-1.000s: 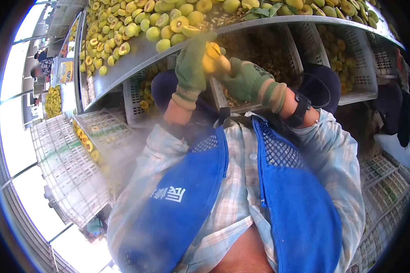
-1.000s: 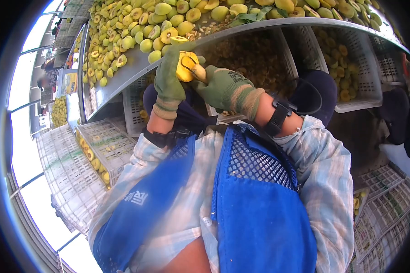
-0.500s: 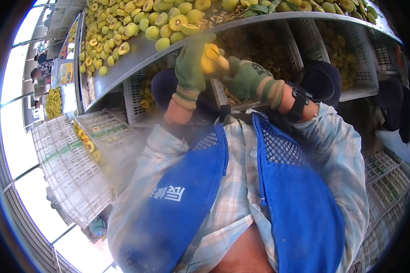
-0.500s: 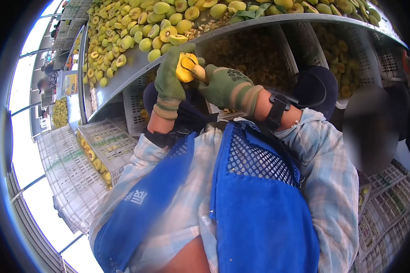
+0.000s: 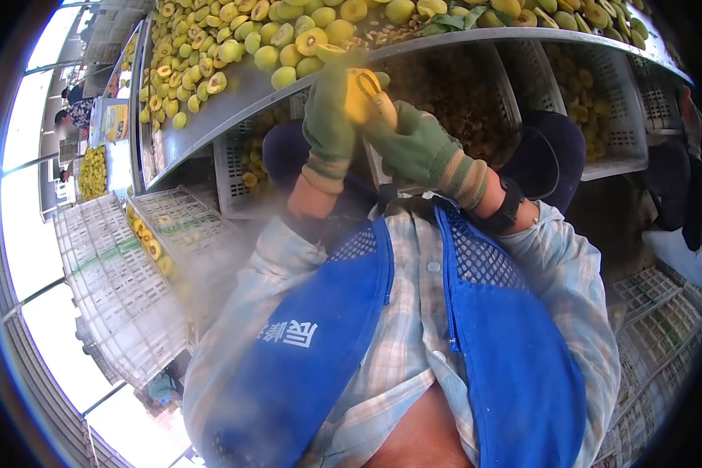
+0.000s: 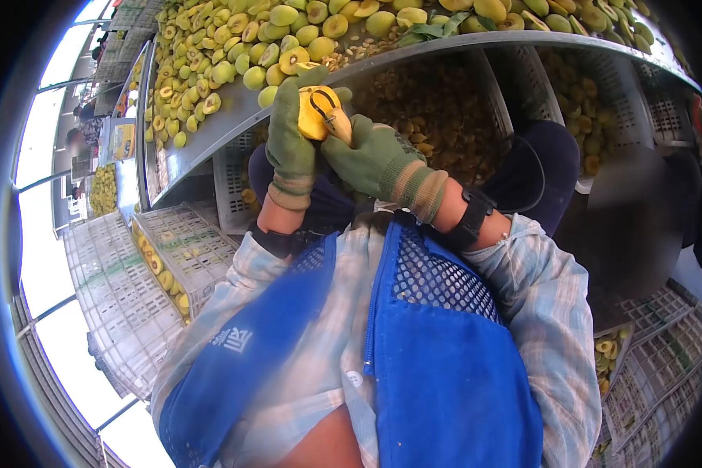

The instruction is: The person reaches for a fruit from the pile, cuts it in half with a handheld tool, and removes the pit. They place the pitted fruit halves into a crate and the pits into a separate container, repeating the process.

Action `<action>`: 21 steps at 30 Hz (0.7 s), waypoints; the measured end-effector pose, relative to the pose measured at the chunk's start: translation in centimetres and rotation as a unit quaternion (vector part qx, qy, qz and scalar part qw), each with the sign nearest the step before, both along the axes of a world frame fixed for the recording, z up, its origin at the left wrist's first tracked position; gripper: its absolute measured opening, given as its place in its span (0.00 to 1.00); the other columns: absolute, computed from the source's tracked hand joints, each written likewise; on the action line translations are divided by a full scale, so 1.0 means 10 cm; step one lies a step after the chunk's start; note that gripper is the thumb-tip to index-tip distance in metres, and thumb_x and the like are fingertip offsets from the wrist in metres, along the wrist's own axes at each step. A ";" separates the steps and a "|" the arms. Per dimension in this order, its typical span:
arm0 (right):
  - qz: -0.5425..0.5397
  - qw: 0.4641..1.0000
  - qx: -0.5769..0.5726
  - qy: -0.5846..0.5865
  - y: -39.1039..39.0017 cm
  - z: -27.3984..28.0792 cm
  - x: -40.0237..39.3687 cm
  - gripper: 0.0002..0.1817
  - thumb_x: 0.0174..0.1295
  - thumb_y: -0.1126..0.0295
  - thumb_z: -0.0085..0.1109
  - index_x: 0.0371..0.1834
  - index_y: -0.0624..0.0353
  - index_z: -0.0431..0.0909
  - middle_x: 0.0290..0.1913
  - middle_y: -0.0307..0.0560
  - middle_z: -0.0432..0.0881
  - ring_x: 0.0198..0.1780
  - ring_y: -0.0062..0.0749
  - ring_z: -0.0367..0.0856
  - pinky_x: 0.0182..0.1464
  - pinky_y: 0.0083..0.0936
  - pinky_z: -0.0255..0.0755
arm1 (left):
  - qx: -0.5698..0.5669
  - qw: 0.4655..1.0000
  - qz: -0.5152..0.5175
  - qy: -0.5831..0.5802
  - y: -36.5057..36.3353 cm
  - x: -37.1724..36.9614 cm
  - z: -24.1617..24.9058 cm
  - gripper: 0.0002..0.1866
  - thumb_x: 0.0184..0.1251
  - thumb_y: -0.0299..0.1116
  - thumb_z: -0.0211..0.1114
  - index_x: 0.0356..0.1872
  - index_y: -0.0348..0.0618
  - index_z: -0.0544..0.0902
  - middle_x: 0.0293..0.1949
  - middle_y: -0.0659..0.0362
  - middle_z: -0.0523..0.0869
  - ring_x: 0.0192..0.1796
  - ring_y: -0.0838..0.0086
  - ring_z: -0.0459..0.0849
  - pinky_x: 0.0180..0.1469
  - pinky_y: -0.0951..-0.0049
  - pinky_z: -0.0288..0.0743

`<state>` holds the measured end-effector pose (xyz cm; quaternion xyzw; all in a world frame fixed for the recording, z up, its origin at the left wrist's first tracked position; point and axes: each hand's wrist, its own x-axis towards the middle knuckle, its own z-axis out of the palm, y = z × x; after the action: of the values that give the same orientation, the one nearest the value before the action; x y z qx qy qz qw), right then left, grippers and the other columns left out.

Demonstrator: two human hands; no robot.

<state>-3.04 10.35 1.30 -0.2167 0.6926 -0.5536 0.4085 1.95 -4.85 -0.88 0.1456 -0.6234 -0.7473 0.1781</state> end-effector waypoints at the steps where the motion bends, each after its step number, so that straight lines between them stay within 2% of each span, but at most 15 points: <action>1: 0.018 0.999 0.011 -0.035 0.02 0.12 -0.03 0.23 0.65 0.54 0.53 0.43 0.68 0.75 0.28 0.52 0.84 0.31 0.36 0.87 0.34 0.30 0.79 | -0.022 1.000 -0.001 0.001 0.00 0.00 0.00 0.31 0.79 0.55 0.44 0.63 0.34 0.72 0.47 0.40 0.85 0.47 0.61 0.85 0.53 0.65 0.80; 3: 0.054 0.992 0.031 -0.107 0.06 0.31 -0.08 0.20 0.66 0.56 0.52 0.42 0.68 0.75 0.26 0.47 0.83 0.30 0.30 0.87 0.31 0.27 0.78 | -0.066 0.998 -0.002 0.003 0.00 0.01 -0.01 0.31 0.79 0.55 0.44 0.63 0.34 0.72 0.47 0.40 0.85 0.46 0.61 0.85 0.53 0.66 0.80; 9: 0.118 0.981 0.046 -0.147 0.14 0.34 -0.14 0.18 0.67 0.58 0.50 0.39 0.65 0.75 0.23 0.44 0.81 0.25 0.27 0.84 0.27 0.24 0.77 | -0.079 0.997 -0.014 -0.006 0.02 0.03 0.01 0.31 0.80 0.54 0.42 0.62 0.34 0.73 0.47 0.41 0.85 0.47 0.63 0.85 0.53 0.67 0.80; 12: 0.140 0.980 0.063 -0.127 0.16 0.35 -0.15 0.18 0.68 0.57 0.49 0.37 0.64 0.76 0.22 0.43 0.81 0.25 0.28 0.84 0.28 0.26 0.78 | 0.002 0.999 -0.030 0.019 0.04 0.04 0.05 0.21 0.79 0.38 0.46 0.59 0.33 0.77 0.49 0.52 0.86 0.45 0.67 0.87 0.50 0.70 0.81; 15: 0.164 0.980 0.092 -0.064 0.16 0.39 -0.18 0.20 0.68 0.54 0.48 0.36 0.63 0.77 0.23 0.42 0.82 0.27 0.29 0.86 0.28 0.28 0.78 | -0.018 0.999 -0.041 0.006 0.00 0.03 0.01 0.21 0.79 0.40 0.47 0.58 0.33 0.78 0.48 0.52 0.86 0.45 0.67 0.87 0.50 0.70 0.81; 18: 0.164 0.979 0.106 -0.048 0.16 0.29 -0.18 0.22 0.68 0.52 0.49 0.39 0.63 0.78 0.25 0.45 0.84 0.29 0.33 0.87 0.32 0.29 0.79 | -0.019 0.999 -0.049 -0.010 0.01 0.04 0.02 0.21 0.79 0.41 0.47 0.58 0.34 0.78 0.46 0.53 0.86 0.44 0.68 0.87 0.49 0.70 0.81; 19: 0.148 0.982 0.114 -0.002 0.14 0.24 -0.17 0.22 0.69 0.51 0.49 0.39 0.63 0.78 0.26 0.46 0.84 0.30 0.33 0.87 0.33 0.29 0.79 | -0.136 0.989 -0.058 0.009 -0.02 0.04 0.00 0.22 0.80 0.41 0.45 0.58 0.34 0.77 0.47 0.51 0.86 0.45 0.67 0.87 0.51 0.69 0.81; 21: 0.117 0.981 0.130 0.089 0.10 0.12 -0.14 0.23 0.69 0.50 0.49 0.41 0.63 0.79 0.27 0.48 0.85 0.31 0.35 0.87 0.36 0.30 0.79 | -0.363 0.928 -0.072 0.044 -0.10 0.06 -0.07 0.24 0.81 0.43 0.42 0.60 0.33 0.75 0.49 0.49 0.84 0.48 0.64 0.87 0.53 0.68 0.82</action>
<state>-4.49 11.38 2.52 -0.2894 0.7620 -0.3857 0.4323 2.51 -5.80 -1.54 -0.0076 -0.8525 -0.4860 0.1922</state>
